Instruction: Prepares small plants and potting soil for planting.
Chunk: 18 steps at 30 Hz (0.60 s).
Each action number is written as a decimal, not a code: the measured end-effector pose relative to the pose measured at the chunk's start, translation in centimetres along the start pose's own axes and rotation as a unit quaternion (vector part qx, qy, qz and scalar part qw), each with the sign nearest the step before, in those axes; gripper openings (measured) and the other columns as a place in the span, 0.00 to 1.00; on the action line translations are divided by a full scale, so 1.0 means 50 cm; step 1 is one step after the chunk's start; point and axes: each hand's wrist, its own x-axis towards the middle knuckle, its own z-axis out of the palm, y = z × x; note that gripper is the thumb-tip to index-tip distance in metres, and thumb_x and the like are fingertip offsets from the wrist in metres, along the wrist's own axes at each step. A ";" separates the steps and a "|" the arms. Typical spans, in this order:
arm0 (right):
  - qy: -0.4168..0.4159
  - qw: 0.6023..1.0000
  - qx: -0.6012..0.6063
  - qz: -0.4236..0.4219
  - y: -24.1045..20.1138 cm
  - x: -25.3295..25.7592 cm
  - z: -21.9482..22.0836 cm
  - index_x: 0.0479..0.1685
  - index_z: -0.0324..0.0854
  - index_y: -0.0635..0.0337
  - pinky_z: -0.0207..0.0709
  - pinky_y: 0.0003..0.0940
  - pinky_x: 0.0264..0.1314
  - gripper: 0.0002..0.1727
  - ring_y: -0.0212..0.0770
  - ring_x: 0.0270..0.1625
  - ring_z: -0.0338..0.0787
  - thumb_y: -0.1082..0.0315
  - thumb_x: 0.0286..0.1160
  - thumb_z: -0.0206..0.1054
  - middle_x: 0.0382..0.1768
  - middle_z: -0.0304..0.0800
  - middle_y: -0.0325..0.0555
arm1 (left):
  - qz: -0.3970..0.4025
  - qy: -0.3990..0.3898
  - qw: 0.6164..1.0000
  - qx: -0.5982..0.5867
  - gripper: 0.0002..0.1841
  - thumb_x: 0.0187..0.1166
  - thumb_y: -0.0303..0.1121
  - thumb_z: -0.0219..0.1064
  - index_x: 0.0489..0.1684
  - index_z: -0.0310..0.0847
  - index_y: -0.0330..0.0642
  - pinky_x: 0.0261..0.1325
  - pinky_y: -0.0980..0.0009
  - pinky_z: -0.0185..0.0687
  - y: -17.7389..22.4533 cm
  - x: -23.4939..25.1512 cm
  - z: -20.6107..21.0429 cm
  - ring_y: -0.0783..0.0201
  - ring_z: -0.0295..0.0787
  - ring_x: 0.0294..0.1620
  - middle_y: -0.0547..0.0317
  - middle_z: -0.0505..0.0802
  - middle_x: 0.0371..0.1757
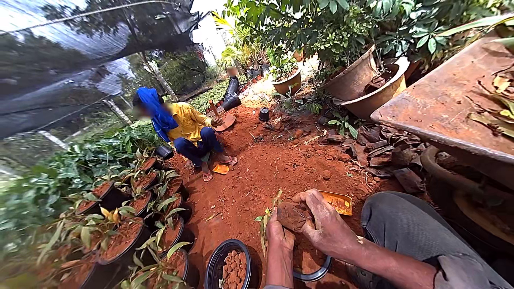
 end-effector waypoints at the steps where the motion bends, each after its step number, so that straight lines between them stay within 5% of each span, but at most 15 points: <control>1: -0.003 1.000 -0.003 0.001 -0.001 0.000 -0.001 0.60 0.82 0.60 0.85 0.37 0.50 0.26 0.41 0.48 0.88 0.73 0.54 0.68 0.55 0.84 0.49 | 0.001 0.000 1.000 0.002 0.16 0.93 0.36 0.47 0.58 0.75 0.34 0.44 0.59 0.88 0.000 0.001 0.000 0.54 0.89 0.42 0.44 0.88 0.44; 7: -0.007 1.000 0.010 0.003 -0.002 0.002 -0.003 0.60 0.82 0.61 0.85 0.36 0.49 0.25 0.40 0.47 0.87 0.73 0.54 0.67 0.54 0.84 0.49 | 0.006 0.001 1.000 0.013 0.16 0.93 0.36 0.48 0.59 0.76 0.33 0.47 0.58 0.87 0.002 0.001 0.002 0.53 0.88 0.44 0.44 0.89 0.46; 12: -0.104 0.981 0.102 0.125 0.026 0.047 -0.041 0.60 0.83 0.56 0.79 0.39 0.54 0.22 0.39 0.52 0.85 0.62 0.63 0.68 0.54 0.85 0.44 | 0.035 0.017 0.999 0.028 0.18 0.94 0.39 0.48 0.66 0.73 0.35 0.52 0.52 0.86 0.015 0.002 0.002 0.50 0.87 0.50 0.42 0.86 0.53; 15: -0.110 0.940 0.238 0.220 0.079 0.065 -0.032 0.64 0.79 0.58 0.82 0.41 0.52 0.24 0.41 0.50 0.87 0.53 0.74 0.68 0.52 0.85 0.48 | 0.069 0.024 0.996 0.055 0.20 0.95 0.39 0.47 0.71 0.70 0.34 0.54 0.50 0.85 0.017 0.004 -0.003 0.48 0.86 0.54 0.39 0.85 0.58; 18: -0.170 0.863 0.336 0.338 0.083 0.060 -0.017 0.69 0.74 0.59 0.81 0.44 0.59 0.24 0.43 0.56 0.87 0.48 0.92 0.53 0.56 0.85 0.51 | 0.108 0.007 0.990 0.090 0.18 0.95 0.37 0.48 0.69 0.71 0.31 0.56 0.54 0.85 0.009 -0.001 -0.003 0.52 0.86 0.52 0.41 0.85 0.54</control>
